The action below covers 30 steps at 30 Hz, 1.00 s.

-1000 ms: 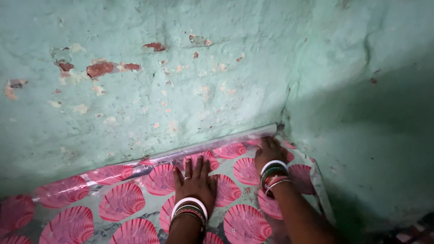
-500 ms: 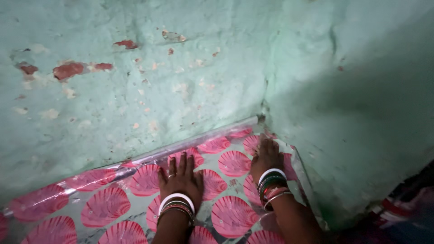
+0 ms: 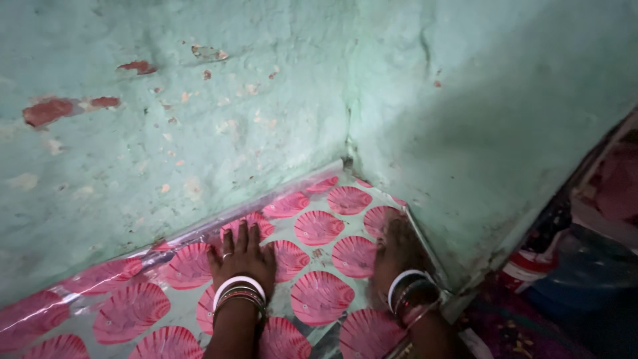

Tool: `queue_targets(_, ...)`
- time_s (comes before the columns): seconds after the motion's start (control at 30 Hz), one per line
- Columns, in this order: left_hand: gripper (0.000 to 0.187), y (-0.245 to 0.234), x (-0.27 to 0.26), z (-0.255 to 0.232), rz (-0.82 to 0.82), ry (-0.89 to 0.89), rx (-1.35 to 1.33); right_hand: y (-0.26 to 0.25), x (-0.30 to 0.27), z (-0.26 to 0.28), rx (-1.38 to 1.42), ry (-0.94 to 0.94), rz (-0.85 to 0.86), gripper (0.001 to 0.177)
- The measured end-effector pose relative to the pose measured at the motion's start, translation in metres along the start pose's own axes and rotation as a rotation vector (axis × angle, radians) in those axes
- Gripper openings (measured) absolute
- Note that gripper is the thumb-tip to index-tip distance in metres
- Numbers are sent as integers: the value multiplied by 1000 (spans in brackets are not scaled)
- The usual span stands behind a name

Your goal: The person moves several artificial flower pots from a shelf to a nearby surface, then wipes the shelf with a cloth. The shelf is covered with a pink leaf-patterned sheet and is located in a room with peeling green paint.

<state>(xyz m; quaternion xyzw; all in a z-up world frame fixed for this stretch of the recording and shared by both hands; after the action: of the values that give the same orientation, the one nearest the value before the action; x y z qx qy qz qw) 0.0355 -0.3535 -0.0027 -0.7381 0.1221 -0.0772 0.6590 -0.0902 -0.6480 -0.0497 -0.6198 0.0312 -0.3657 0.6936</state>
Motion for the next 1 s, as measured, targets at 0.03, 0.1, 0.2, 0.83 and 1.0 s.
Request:
queue_targets(0.03, 69, 0, 0, 0, -5, 0, 2, -6, -5, -1, -47, -17, 12, 74)
queue_targets(0.1, 69, 2, 1, 1, -14, 0, 6, -16, -18, -7, -10, 8, 64, 68)
queue_targets(0.2, 70, 5, 3, 1, -41, 4, 28, -39, -39, -11, 32, -64, -2, 69)
queue_targets(0.83, 63, 11, 5, -2, -12, 17, 81, -85, -72, -4, 406, -389, -60, 74)
queue_targets(1.0, 62, 9, 5, -6, 28, -26, 85, -81, -69, -34, 140, -104, -37, 66)
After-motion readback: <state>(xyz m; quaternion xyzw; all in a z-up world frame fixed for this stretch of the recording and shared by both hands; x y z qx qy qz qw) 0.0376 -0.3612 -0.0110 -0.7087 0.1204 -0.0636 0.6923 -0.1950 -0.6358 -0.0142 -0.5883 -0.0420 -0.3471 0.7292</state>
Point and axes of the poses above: each hand's wrist, its own x-axis towards the middle knuckle, its own y-axis out of the palm, z = x × y, the point moved 6 cm from there along x, towards the middle knuckle, and after that the axes turned 2 degrees about x, right-handed, at the moved point
